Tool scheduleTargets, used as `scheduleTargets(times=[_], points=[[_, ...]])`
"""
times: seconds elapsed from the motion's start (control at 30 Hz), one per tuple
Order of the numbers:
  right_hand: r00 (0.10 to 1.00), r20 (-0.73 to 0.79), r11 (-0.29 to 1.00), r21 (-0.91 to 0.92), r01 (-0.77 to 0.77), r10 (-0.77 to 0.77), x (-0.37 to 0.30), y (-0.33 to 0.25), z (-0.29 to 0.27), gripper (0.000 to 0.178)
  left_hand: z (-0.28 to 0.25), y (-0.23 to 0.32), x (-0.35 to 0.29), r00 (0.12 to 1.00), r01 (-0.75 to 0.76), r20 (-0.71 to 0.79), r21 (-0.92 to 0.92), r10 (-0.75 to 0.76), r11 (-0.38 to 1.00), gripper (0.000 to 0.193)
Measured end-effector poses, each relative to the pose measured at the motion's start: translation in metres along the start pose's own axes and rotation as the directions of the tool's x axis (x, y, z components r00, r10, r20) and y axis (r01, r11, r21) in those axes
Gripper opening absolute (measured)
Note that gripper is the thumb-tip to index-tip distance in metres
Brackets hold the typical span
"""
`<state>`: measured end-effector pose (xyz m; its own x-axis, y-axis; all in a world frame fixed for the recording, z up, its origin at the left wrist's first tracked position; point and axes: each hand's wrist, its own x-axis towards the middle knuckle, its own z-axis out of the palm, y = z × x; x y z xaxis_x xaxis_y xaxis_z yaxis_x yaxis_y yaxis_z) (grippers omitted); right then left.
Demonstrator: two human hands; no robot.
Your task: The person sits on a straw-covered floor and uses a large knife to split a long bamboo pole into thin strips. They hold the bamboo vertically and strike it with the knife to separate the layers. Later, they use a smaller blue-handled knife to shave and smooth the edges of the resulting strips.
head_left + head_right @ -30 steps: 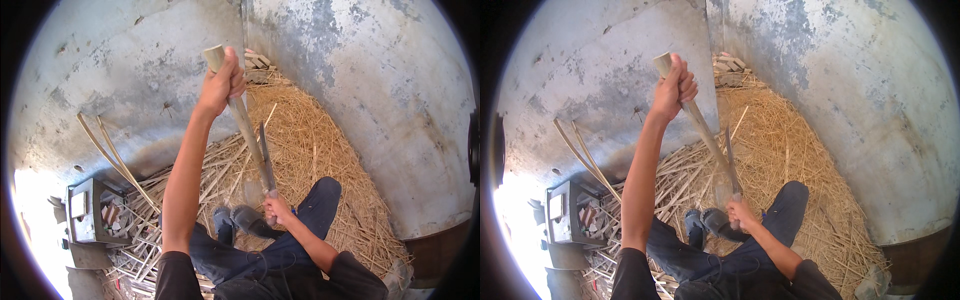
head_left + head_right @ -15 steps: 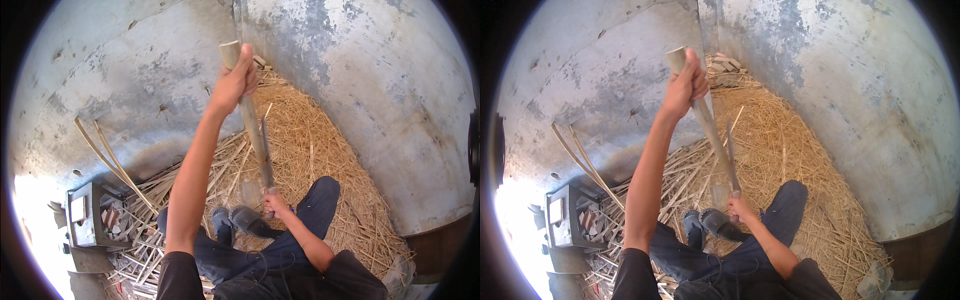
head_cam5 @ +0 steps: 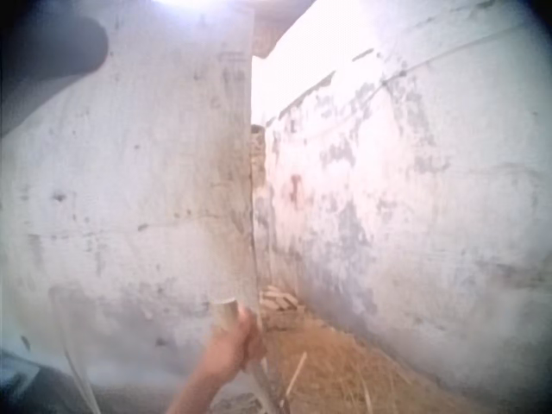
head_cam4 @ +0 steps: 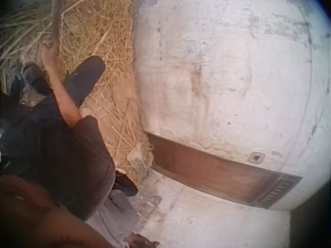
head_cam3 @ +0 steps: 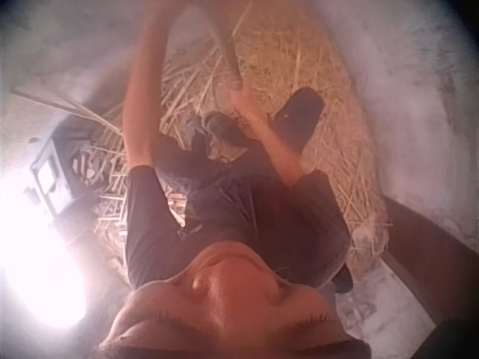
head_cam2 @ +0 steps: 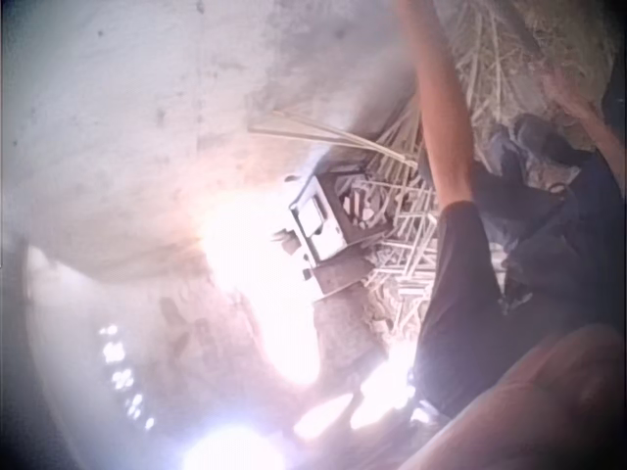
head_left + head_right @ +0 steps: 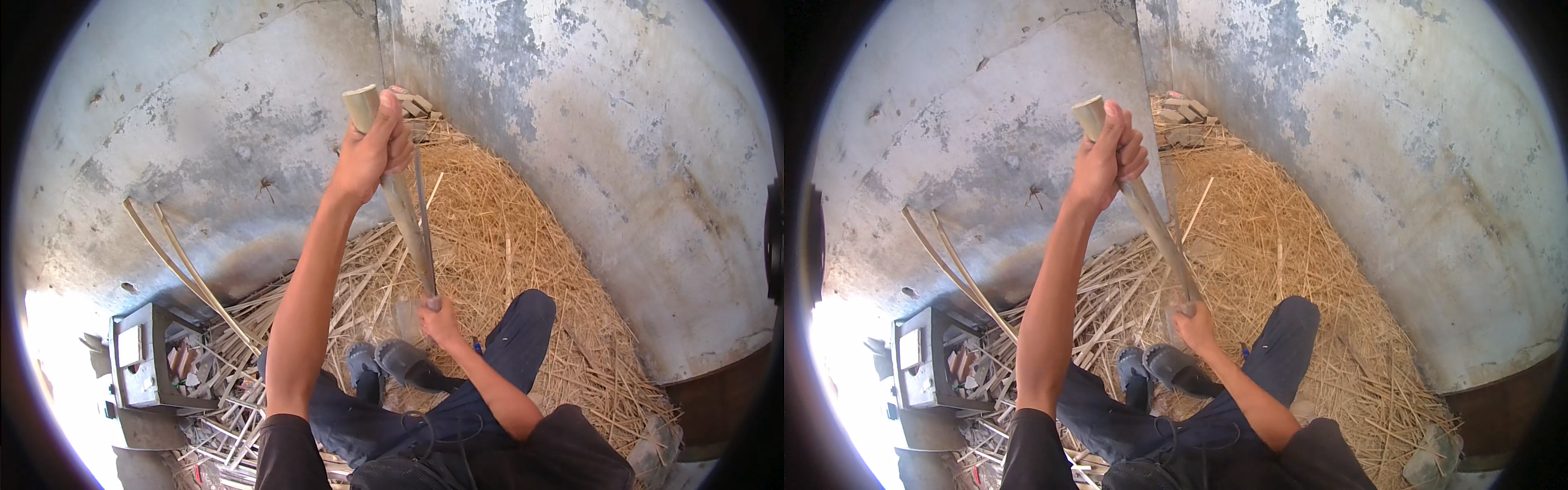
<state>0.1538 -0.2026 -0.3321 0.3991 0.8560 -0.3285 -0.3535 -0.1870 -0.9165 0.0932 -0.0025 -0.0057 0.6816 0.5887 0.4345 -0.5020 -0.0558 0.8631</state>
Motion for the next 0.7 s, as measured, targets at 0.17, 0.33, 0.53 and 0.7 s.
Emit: scheduleTargets(times=[0.17,0.33,0.53,0.7], points=[[0.952,-0.052,0.948,-0.091,-0.304,0.301,0.008,0.045,-0.033,0.018,-0.018,0.006,-0.018,0.999,-0.005,-0.053,-0.028,0.004,1.000,0.051],[0.953,-0.096,0.952,-0.078,-0.295,0.288,0.000,0.033,-0.012,0.014,-0.031,0.013,-0.032,0.996,-0.062,-0.066,-0.026,0.060,0.998,0.051],[0.935,0.161,0.933,0.126,-0.338,0.317,-0.009,0.015,-0.018,0.012,-0.042,0.043,-0.121,0.979,-0.145,-0.143,0.012,0.145,0.989,0.051],[0.926,0.006,0.794,-0.513,0.326,-0.376,-0.006,-0.025,-0.014,0.012,-0.043,0.109,-0.211,0.809,-0.571,0.062,-0.161,0.585,0.805,0.059]])
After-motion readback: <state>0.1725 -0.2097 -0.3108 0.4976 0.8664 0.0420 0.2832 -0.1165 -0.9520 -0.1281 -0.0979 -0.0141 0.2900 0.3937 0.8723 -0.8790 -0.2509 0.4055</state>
